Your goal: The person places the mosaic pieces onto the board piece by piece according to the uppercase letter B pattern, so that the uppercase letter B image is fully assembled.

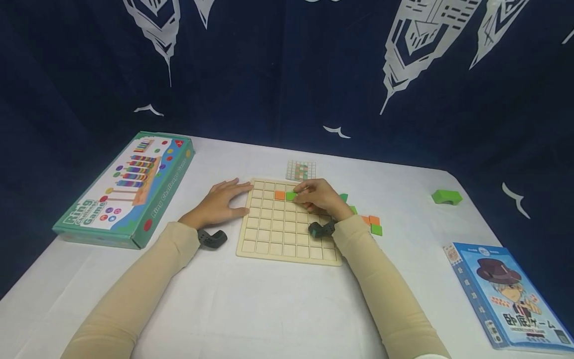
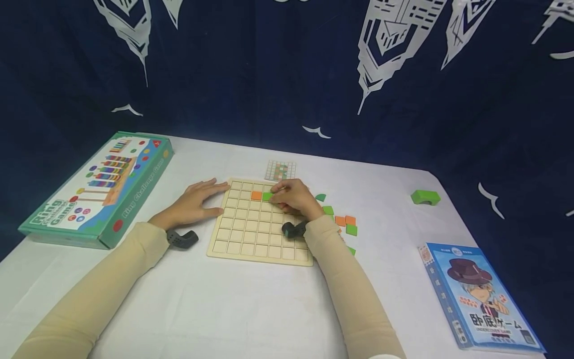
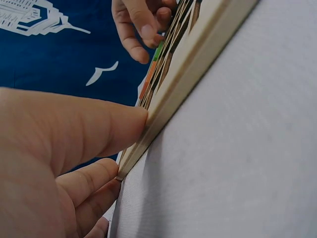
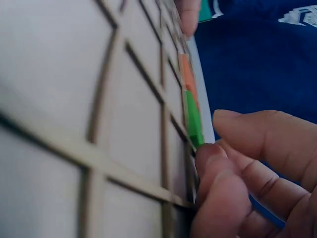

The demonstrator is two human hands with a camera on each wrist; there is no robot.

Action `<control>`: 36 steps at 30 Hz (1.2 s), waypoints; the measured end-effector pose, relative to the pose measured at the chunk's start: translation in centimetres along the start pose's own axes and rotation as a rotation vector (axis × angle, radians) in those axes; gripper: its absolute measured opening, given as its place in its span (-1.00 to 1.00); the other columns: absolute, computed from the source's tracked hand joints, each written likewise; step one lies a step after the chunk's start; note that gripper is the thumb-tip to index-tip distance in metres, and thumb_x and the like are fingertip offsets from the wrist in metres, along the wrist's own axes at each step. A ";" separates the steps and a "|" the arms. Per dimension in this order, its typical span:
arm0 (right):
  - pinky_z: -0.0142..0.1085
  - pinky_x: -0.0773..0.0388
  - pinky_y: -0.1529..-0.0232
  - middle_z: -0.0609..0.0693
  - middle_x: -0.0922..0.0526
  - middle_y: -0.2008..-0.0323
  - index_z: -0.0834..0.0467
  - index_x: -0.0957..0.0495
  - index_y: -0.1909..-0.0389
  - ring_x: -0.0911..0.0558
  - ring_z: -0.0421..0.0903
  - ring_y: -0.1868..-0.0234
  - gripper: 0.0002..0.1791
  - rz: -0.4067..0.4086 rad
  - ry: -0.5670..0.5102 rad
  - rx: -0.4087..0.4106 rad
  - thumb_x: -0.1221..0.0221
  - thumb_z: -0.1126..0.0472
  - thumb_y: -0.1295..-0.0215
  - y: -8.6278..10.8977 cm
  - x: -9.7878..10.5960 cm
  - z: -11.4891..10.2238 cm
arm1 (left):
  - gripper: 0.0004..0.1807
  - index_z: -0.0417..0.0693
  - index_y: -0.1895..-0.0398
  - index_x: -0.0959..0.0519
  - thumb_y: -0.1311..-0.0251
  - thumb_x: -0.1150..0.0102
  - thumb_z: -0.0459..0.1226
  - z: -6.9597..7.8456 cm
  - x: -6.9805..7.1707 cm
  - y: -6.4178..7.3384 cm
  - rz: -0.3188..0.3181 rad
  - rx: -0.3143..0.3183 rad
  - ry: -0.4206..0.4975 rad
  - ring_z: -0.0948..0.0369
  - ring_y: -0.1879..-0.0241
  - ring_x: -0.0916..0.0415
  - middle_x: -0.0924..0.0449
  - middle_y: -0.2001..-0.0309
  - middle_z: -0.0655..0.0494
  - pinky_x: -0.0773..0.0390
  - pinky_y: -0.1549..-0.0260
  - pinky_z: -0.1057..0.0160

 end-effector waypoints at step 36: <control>-0.50 -0.55 0.43 -0.04 -0.71 0.17 0.05 -0.69 -0.11 -0.53 -0.27 0.48 -0.82 0.178 -0.485 -0.005 -0.17 0.23 -0.66 3.7 10.8 5.4 | -0.19 -0.15 -0.65 -0.33 -0.38 -0.26 -0.09 0.3 0.1 0.1 -0.007 -0.012 0.005 -0.17 -0.72 0.08 -0.23 -0.67 -0.08 0.22 -0.67 -0.24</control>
Point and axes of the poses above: each hand's wrist, its own y-axis away from the middle knuckle, its own x-axis out of the back of the hand, z = x × y, the point moved 4 cm from there along -y, towards the middle knuckle
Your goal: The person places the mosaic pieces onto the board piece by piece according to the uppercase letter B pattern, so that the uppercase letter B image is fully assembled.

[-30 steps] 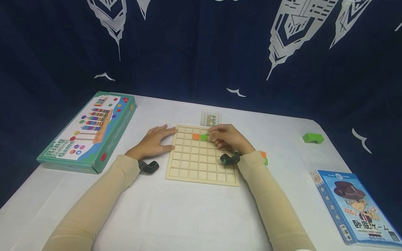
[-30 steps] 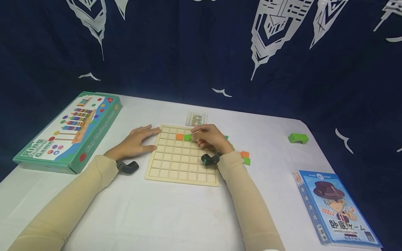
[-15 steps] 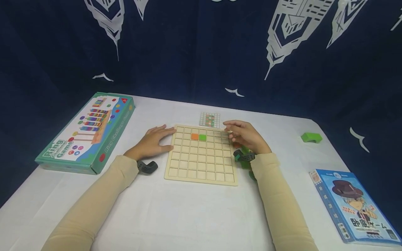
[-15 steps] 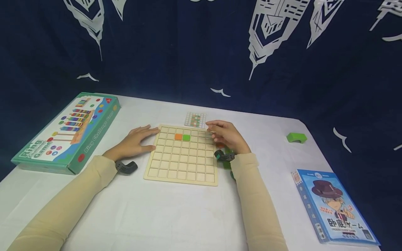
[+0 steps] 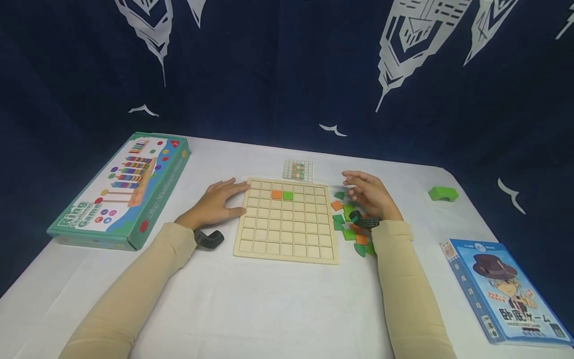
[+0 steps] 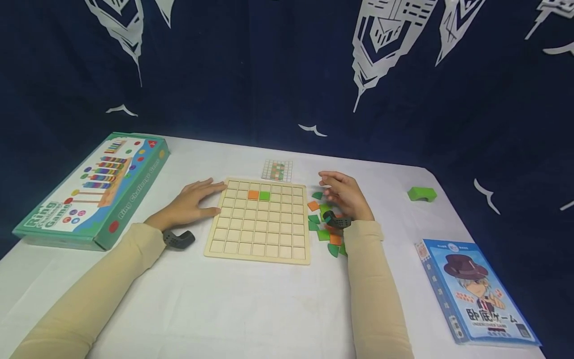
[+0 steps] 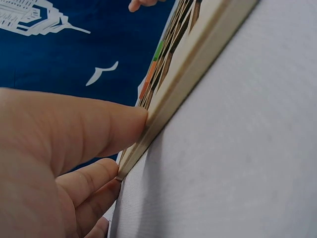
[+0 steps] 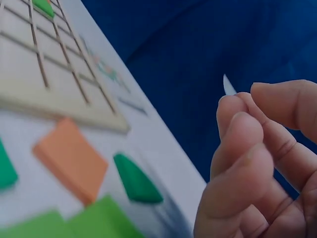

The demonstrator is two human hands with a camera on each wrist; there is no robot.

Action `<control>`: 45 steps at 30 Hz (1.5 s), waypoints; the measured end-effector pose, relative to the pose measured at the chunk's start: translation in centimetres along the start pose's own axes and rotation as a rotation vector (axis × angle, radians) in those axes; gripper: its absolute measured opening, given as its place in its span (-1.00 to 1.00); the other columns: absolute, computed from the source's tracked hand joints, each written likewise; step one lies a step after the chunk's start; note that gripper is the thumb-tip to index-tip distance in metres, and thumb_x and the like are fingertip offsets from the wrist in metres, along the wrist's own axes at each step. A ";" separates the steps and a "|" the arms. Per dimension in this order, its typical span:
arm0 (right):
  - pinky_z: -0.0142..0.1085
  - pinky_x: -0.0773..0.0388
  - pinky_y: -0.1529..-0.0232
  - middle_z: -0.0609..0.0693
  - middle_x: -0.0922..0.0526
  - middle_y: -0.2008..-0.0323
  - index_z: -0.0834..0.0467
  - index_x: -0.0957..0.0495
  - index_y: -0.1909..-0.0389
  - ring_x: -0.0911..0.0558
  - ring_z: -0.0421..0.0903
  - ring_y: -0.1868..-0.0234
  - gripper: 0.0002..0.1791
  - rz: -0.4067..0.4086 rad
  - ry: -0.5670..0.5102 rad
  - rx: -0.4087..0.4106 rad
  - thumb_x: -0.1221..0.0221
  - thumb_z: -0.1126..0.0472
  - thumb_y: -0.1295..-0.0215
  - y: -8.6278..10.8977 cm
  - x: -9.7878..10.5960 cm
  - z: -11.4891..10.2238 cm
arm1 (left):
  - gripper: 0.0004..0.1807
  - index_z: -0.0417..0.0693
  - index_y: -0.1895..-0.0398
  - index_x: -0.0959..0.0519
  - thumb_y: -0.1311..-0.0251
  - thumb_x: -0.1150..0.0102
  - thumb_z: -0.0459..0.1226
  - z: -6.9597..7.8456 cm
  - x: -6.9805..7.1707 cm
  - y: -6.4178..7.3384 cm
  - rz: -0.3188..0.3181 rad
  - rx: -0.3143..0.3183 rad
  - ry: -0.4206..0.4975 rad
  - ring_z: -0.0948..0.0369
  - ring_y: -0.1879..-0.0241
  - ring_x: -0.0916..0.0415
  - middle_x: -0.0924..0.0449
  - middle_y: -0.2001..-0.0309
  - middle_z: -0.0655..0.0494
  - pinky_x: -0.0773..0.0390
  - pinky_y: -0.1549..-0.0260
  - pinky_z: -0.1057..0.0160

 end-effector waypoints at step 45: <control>-0.43 -0.51 0.46 -0.08 -0.63 0.34 0.40 -0.63 -0.11 -0.48 -0.26 0.53 -0.66 0.103 0.537 0.021 -0.37 0.34 -0.39 -0.3 0.0 1.7 | -0.20 -0.14 -0.65 -0.33 -0.40 -0.28 -0.10 0.0 0.0 0.1 -0.002 0.001 0.003 -0.18 -0.71 0.08 -0.23 -0.67 -0.11 0.23 -0.67 -0.24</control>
Point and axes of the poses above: each hand's wrist, its own y-axis away from the middle knuckle, its own x-axis out of the back of the hand, z = x × y, the point moved 4 cm from there along -y, towards the middle knuckle
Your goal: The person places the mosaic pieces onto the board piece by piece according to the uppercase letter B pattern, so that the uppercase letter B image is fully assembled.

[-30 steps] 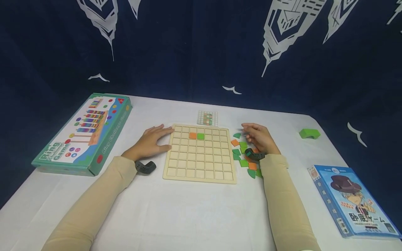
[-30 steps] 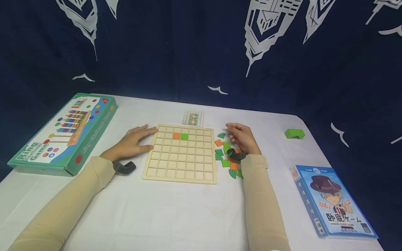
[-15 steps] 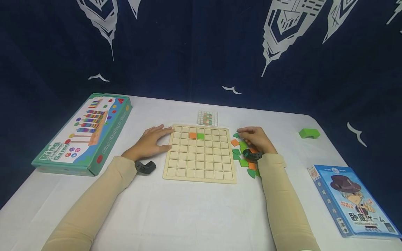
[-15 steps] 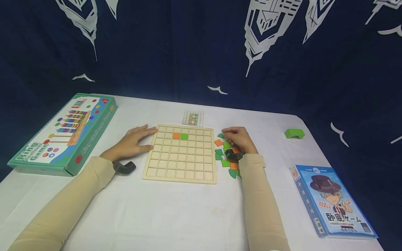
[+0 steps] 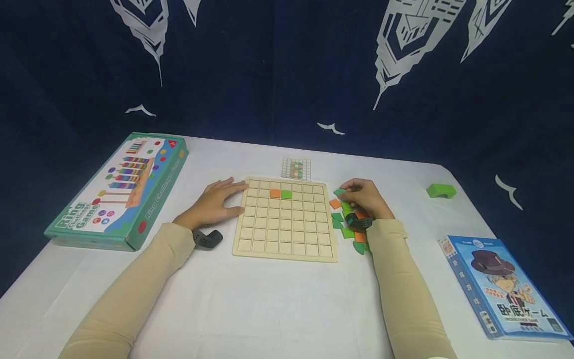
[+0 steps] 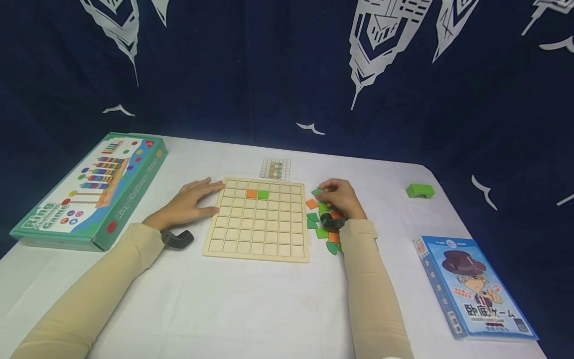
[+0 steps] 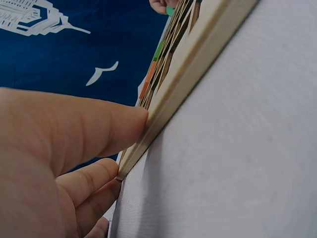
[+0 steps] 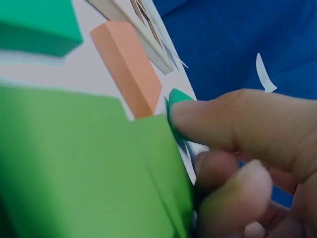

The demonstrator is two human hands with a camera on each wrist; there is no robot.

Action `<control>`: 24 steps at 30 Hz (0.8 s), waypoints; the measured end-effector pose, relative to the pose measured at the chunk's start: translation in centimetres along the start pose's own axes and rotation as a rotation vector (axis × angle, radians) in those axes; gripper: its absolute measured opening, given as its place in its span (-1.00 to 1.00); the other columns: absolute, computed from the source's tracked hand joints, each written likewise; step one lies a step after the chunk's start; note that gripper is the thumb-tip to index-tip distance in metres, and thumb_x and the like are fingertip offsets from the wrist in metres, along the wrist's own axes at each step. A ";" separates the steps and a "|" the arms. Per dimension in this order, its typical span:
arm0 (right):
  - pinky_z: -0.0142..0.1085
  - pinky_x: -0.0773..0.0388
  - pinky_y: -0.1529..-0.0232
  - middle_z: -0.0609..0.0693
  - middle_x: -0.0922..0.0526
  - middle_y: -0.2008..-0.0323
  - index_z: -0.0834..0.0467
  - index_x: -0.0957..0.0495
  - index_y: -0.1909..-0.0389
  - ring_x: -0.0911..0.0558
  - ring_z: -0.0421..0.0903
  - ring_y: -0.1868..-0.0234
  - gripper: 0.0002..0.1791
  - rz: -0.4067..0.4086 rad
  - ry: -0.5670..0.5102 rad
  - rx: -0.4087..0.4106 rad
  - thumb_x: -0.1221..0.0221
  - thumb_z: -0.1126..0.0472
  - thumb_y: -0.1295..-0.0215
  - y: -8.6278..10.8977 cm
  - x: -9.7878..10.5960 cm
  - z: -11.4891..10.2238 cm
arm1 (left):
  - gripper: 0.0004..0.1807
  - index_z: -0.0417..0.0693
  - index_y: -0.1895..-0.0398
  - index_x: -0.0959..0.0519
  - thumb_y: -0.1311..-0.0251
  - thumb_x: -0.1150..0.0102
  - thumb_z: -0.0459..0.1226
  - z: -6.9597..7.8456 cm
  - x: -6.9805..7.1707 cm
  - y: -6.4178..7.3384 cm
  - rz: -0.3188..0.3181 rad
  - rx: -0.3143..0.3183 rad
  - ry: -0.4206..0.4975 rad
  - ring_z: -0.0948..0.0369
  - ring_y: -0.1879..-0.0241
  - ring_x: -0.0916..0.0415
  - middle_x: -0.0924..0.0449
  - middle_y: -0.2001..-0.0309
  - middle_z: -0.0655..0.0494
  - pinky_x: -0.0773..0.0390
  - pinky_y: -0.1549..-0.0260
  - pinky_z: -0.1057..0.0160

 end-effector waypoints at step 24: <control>-0.46 -0.75 0.08 0.06 -0.64 0.06 0.50 -0.45 -0.31 -0.78 -0.32 0.23 -0.57 -0.080 -0.321 0.040 -0.09 0.33 -0.57 0.1 -1.4 -2.5 | -0.21 -0.14 -0.65 -0.34 -0.39 -0.28 -0.11 0.0 0.0 0.0 0.000 -0.008 0.004 -0.18 -0.71 0.08 -0.23 -0.67 -0.10 0.24 -0.67 -0.23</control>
Point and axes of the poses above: each hand's wrist, its own y-axis away from the middle knuckle, its own x-axis out of the back of the hand, z = x × y, the point moved 4 cm from there along -y, towards the middle knuckle
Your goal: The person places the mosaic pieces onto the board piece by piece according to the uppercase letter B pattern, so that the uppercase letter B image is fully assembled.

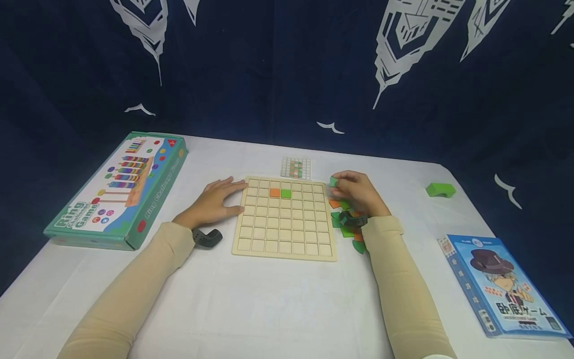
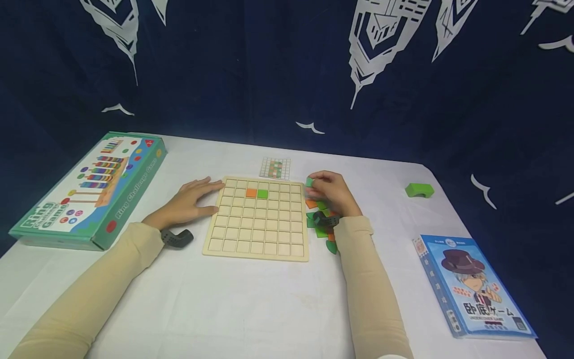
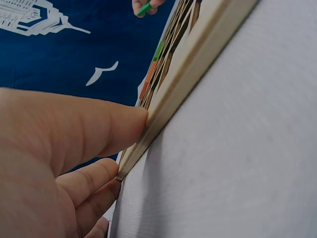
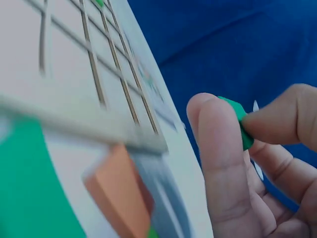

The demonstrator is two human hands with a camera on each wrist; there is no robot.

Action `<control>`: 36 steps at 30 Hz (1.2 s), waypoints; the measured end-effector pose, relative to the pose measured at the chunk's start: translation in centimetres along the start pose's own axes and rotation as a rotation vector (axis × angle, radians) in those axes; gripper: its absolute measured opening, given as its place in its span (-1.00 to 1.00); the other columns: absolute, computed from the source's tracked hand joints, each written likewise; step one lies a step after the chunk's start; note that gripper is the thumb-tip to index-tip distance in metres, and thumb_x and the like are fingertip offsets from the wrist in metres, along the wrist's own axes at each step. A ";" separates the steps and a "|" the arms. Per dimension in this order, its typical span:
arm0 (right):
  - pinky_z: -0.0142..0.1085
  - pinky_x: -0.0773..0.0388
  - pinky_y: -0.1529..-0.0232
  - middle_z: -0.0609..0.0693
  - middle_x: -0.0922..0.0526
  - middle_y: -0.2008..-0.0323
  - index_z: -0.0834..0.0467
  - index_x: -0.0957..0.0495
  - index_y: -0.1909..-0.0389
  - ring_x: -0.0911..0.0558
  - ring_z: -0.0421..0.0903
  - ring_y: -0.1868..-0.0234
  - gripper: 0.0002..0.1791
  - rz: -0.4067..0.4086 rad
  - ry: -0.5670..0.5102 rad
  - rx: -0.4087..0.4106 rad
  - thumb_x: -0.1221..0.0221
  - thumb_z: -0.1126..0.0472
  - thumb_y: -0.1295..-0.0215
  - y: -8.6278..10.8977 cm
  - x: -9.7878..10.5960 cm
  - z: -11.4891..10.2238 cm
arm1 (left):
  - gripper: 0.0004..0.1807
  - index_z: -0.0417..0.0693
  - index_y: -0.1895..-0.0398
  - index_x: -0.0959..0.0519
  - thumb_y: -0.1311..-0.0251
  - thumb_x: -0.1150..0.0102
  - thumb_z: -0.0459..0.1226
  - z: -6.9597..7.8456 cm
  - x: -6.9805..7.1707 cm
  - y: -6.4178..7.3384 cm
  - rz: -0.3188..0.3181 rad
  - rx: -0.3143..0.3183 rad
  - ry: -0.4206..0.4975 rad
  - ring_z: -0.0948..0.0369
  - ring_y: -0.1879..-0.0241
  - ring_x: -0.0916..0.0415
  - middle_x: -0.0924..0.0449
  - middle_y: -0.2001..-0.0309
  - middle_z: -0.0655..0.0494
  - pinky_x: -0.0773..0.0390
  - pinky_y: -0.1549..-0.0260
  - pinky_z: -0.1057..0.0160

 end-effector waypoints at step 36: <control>-0.42 -0.77 0.19 0.10 -0.72 0.19 0.52 -0.58 -0.19 -0.71 -0.25 0.39 -0.67 -0.139 0.171 -0.059 -0.20 0.40 -0.53 -0.9 -7.6 -1.5 | -0.19 -0.11 -0.66 -0.33 -0.39 -0.28 -0.09 -0.2 0.0 -0.1 -0.003 0.018 0.002 -0.16 -0.72 0.08 -0.22 -0.68 -0.08 0.23 -0.68 -0.22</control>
Point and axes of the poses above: each hand's wrist, its own y-axis away from the middle knuckle, its own x-axis out of the back of the hand, z = x × y, the point moved 4 cm from there along -y, towards the middle knuckle
